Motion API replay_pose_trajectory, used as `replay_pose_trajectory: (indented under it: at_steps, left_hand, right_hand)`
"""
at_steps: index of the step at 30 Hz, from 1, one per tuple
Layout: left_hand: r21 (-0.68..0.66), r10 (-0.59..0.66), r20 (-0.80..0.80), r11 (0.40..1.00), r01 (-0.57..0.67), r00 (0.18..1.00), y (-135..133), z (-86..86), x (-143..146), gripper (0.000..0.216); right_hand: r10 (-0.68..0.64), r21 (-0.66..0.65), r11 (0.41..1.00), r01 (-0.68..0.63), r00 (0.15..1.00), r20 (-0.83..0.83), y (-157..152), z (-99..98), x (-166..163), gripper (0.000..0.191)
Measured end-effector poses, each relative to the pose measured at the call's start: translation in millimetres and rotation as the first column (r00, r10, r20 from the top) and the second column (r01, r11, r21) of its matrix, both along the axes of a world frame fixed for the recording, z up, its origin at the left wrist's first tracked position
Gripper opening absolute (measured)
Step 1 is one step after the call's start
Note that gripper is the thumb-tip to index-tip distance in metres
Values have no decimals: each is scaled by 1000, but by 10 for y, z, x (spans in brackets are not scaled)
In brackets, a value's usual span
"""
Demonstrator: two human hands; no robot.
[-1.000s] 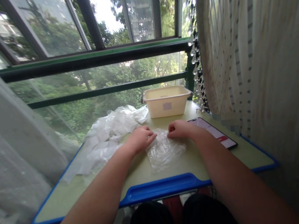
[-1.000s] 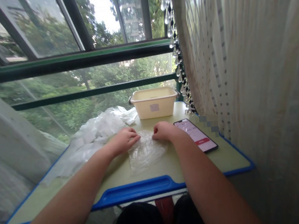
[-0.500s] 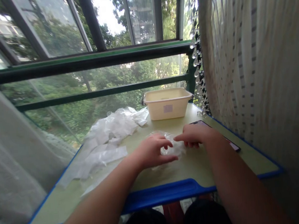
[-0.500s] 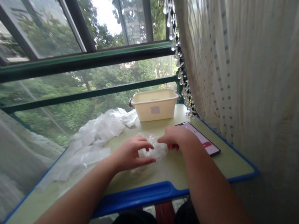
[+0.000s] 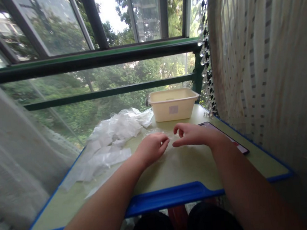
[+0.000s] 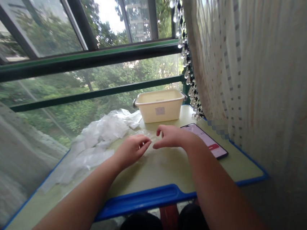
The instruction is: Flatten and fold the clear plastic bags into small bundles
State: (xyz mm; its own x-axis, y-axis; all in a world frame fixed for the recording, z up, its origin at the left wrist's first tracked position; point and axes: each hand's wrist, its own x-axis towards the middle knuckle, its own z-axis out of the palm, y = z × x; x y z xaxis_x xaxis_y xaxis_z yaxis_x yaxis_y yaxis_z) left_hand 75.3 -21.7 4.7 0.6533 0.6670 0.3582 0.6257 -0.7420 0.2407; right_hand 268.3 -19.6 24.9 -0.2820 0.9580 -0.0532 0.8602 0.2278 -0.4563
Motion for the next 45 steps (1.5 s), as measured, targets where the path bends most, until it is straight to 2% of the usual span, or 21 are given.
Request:
replay_pose_trajectory:
  at_steps: [2, 5, 7, 10, 12, 17, 24, 33, 37, 41, 43, 45]
  left_hand:
    - [8, 20, 15, 1000, -20, 1000, 4, 9, -1, 27]
    - [15, 18, 14, 1000, -18, 1000, -10, 15, 5, 30]
    - [6, 15, 2, 1000, -15, 1000, -21, 15, 7, 32]
    - [-20, 21, -20, 1000, -22, 1000, -29, 8, 2, 32]
    - [-36, 24, -30, 999, -25, 999, -29, 0, -3, 30]
    - [-53, 19, -28, 998, -20, 999, -19, -16, -7, 24]
    - [-94, 45, -38, 994, -48, 998, 57, -11, -15, 28]
    - [-151, 85, -106, 983, -101, 991, 91, -41, -16, 33]
    - [-142, 78, -118, 985, -95, 990, 92, -34, -13, 34]
    - [-136, 88, -122, 985, -105, 989, 92, -30, -12, 34]
    - [-130, 89, -126, 986, -105, 988, 90, -37, -13, 35]
    - [-120, 86, -133, 987, -102, 987, 90, -48, -15, 35]
  right_hand:
    - [-24, 43, 999, 21, 997, 73, 21, -50, -38, 55]
    - [-19, 109, 994, 6, 992, 126, 51, -103, -69, 37]
    - [-3, 102, 995, -10, 992, 128, 62, -114, -68, 26]
    - [-15, 59, 998, 8, 993, 114, 70, -118, -55, 20]
    - [-41, 19, 999, 39, 996, 79, 81, -132, -58, 22]
    - [-155, -52, 987, 155, 988, -5, 146, -227, -128, 44]
    - [-143, -93, 987, 131, 981, -128, 216, -309, -162, 41]
    - [-121, -222, 974, 43, 928, -352, 158, -191, -149, 24]
    - [-165, -228, 968, 103, 948, -272, 130, -160, -108, 26]
    - [-94, -166, 984, 69, 985, -143, 104, -154, -99, 31]
    - [-75, -90, 994, 70, 996, -53, 100, -153, -117, 36]
    - [-90, 36, 995, 89, 995, 48, 107, -148, -139, 30]
